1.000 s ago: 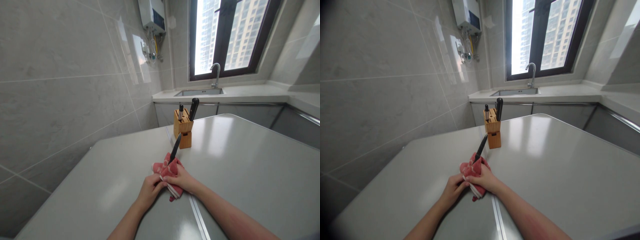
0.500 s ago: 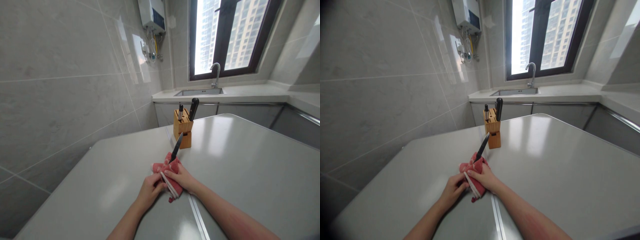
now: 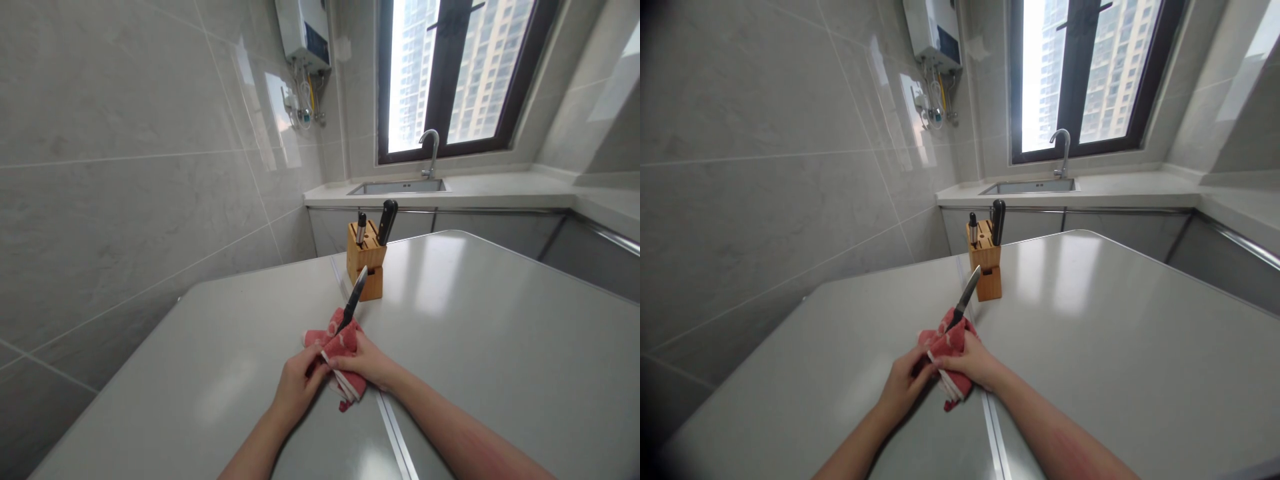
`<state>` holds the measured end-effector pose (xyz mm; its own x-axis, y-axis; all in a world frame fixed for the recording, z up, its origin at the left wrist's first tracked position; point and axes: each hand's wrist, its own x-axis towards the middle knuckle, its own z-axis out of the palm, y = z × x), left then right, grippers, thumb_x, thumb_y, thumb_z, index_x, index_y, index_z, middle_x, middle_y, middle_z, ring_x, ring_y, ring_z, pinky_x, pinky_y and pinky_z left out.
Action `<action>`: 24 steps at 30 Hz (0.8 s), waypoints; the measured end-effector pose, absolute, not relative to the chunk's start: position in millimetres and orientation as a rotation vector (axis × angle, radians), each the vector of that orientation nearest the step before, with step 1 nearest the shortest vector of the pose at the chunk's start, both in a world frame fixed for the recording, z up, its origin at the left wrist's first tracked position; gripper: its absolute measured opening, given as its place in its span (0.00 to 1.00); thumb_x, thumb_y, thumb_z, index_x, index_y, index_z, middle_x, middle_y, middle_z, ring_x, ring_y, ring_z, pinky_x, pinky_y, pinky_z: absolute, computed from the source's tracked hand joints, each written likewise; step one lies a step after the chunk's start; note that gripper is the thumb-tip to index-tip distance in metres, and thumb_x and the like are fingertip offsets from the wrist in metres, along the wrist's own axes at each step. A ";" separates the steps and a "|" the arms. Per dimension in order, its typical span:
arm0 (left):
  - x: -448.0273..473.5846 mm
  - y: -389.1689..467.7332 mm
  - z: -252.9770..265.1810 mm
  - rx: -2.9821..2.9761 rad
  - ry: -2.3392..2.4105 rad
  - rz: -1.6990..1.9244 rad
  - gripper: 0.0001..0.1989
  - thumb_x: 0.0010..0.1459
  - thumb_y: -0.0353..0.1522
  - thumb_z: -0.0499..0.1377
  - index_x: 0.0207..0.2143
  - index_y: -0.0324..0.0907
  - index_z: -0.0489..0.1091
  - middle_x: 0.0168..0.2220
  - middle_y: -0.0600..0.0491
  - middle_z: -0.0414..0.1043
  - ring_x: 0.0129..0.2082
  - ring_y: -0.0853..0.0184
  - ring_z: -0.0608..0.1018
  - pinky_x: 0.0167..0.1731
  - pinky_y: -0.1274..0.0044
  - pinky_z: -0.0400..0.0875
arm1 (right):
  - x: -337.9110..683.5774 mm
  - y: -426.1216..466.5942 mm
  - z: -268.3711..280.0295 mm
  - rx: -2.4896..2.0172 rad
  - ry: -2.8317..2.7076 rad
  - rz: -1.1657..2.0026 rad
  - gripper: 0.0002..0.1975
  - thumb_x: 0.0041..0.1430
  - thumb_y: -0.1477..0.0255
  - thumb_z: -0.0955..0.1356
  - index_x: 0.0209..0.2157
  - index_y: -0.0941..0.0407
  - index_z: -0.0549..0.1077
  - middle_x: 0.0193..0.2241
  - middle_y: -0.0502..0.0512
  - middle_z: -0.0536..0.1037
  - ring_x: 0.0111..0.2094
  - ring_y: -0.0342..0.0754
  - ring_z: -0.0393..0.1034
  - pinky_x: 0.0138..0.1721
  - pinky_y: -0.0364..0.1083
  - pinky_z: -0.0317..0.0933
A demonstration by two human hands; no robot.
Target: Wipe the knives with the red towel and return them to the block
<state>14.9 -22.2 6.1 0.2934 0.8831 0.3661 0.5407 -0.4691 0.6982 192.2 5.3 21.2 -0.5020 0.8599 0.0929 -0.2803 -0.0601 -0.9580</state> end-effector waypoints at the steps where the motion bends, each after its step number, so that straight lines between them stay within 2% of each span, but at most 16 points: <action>1: 15.0 -22.1 5.6 2.132 1.281 1.022 0.09 0.59 0.34 0.54 0.41 0.41 0.69 0.28 0.55 0.69 0.26 0.70 0.69 0.28 0.81 0.63 | 192.3 5.3 21.2 -0.679 -1.356 1.692 0.19 0.40 0.65 0.75 0.34 0.58 0.72 0.34 0.54 0.77 0.37 0.49 0.71 0.44 0.53 0.65; 6: 16.0 -22.9 5.3 2.162 1.363 1.049 0.13 0.56 0.34 0.58 0.44 0.41 0.65 0.21 0.61 0.60 0.20 0.72 0.64 0.24 0.82 0.60 | 190.5 6.7 18.4 -0.746 -1.382 1.612 0.16 0.45 0.62 0.73 0.33 0.58 0.73 0.31 0.54 0.77 0.33 0.48 0.70 0.39 0.52 0.67; 12: 17.2 -24.3 8.3 2.190 1.330 1.138 0.09 0.56 0.33 0.59 0.40 0.41 0.68 0.23 0.59 0.61 0.22 0.72 0.64 0.25 0.82 0.60 | 190.0 8.2 16.1 -0.742 -1.479 1.596 0.15 0.47 0.62 0.72 0.32 0.58 0.74 0.31 0.53 0.76 0.33 0.48 0.70 0.37 0.50 0.68; 18: 16.8 -25.1 8.4 2.106 1.337 1.157 0.07 0.55 0.34 0.59 0.36 0.40 0.69 0.20 0.61 0.58 0.20 0.73 0.62 0.23 0.83 0.59 | 190.6 7.7 17.0 -0.737 -1.421 1.578 0.15 0.46 0.63 0.72 0.33 0.58 0.73 0.31 0.53 0.76 0.35 0.48 0.70 0.42 0.52 0.67; 24: 17.7 -25.1 9.4 2.083 1.308 1.102 0.08 0.56 0.36 0.58 0.33 0.40 0.69 0.20 0.61 0.57 0.20 0.73 0.61 0.23 0.83 0.58 | 191.9 5.3 18.2 -0.652 -1.414 1.682 0.17 0.43 0.67 0.74 0.35 0.59 0.72 0.33 0.55 0.78 0.36 0.49 0.72 0.41 0.53 0.67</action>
